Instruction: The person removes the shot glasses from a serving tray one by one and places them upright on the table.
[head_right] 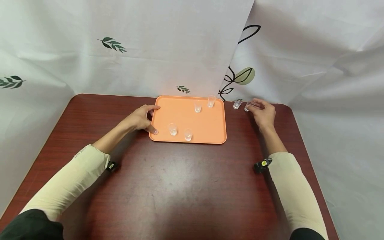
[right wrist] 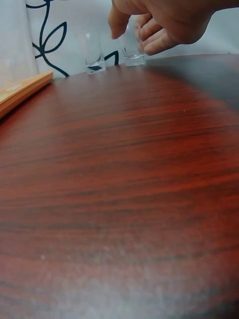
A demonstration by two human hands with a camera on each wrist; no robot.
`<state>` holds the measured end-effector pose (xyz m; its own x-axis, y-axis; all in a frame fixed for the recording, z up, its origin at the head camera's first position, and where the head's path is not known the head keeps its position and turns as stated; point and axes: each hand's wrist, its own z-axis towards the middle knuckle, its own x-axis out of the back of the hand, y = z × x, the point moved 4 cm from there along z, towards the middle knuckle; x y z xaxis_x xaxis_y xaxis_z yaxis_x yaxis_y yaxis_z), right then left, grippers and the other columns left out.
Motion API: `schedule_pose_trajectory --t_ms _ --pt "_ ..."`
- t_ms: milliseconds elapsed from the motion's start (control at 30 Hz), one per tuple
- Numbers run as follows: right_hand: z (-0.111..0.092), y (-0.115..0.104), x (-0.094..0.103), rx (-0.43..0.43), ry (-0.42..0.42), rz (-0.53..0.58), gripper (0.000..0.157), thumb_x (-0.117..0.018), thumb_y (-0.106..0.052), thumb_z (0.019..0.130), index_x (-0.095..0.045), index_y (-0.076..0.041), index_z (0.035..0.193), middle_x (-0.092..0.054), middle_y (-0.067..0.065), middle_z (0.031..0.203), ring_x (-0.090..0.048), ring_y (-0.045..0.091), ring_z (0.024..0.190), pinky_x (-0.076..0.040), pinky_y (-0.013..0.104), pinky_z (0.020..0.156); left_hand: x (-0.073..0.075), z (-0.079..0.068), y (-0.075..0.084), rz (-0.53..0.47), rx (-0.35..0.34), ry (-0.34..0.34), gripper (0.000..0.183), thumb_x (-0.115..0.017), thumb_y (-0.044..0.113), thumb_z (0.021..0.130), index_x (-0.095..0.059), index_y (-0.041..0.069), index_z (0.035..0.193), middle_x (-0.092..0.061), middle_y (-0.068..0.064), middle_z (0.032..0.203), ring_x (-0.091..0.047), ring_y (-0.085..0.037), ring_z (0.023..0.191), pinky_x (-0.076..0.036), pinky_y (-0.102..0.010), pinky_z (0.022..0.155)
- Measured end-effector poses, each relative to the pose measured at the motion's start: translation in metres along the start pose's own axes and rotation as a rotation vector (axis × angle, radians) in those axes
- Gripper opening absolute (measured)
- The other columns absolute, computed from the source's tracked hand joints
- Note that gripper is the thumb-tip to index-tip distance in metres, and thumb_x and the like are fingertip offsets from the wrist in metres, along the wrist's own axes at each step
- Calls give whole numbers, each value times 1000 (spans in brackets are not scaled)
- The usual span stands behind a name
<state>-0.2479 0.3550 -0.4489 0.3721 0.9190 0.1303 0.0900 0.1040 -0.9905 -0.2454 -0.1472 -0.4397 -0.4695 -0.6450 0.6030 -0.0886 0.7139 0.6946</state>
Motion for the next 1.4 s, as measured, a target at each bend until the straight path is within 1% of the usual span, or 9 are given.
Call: schedule_pose_trajectory --t_ms 133,300,400,567,767,933,1133,1233,1400 --pt "3 -1 0 9 20 -24 42 -87 4 89 -77 4 130 -79 -19 86 -72 -5 86 -59 6 78 -1 5 -4 0 -2 13 125 -108 -1 65 -45 10 172 -45 -16 131 -53 -31 114 -68 -31 67" --pt "6 -3 0 9 25 -37 47 -88 3 89 -75 6 134 -78 -21 85 -72 -6 86 -59 5 77 -2 15 -12 1 -1 25 128 -111 2 60 -48 10 171 -46 -14 128 -54 -29 110 -70 -33 68" --pt "5 -4 2 7 32 -51 50 -88 2 88 -75 6 136 -78 -22 85 -72 -7 86 -59 5 78 -2 9 -7 1 -2 12 126 -109 0 64 -45 10 172 -45 -17 132 -54 -32 113 -70 -34 69" --pt "5 -2 4 -8 43 -69 53 -90 0 87 -75 3 138 -76 -22 90 -71 -6 90 -58 5 80 -2 0 1 -10 -1 3 121 -105 -4 70 -44 10 173 -44 -18 135 -54 -34 115 -68 -29 68" --pt "-1 0 8 -28 45 -89 54 -92 -1 87 -75 2 138 -76 -24 89 -71 -7 92 -57 5 79 -3 0 0 -15 -7 5 121 -105 -4 69 -44 10 173 -44 -18 135 -55 -34 114 -68 -29 68" --pt "-6 1 12 -47 31 -40 56 -90 2 88 -72 5 141 -77 -22 91 -73 -7 91 -58 4 79 -4 0 -1 -25 -4 9 121 -104 -6 69 -44 10 173 -44 -19 136 -55 -33 112 -68 -29 67" --pt "-14 1 15 -66 -1 13 53 -86 6 90 -70 7 140 -80 -19 91 -76 -8 87 -60 6 77 -2 0 -1 -18 0 0 122 -105 -3 70 -42 10 174 -44 -19 135 -54 -33 111 -68 -29 67" --pt "-18 2 16 -80 -16 2 51 -86 5 91 -70 6 139 -81 -19 89 -75 -9 85 -60 5 77 -2 1 -1 -8 3 -3 121 -105 -3 71 -42 10 174 -44 -19 136 -53 -33 113 -67 -28 67" --pt "-25 3 17 -81 -31 -69 50 -88 -1 93 -71 5 140 -80 -24 85 -75 -11 85 -58 4 77 -2 1 -2 -2 0 0 122 -105 -3 70 -43 10 174 -45 -19 137 -53 -32 115 -66 -27 67"
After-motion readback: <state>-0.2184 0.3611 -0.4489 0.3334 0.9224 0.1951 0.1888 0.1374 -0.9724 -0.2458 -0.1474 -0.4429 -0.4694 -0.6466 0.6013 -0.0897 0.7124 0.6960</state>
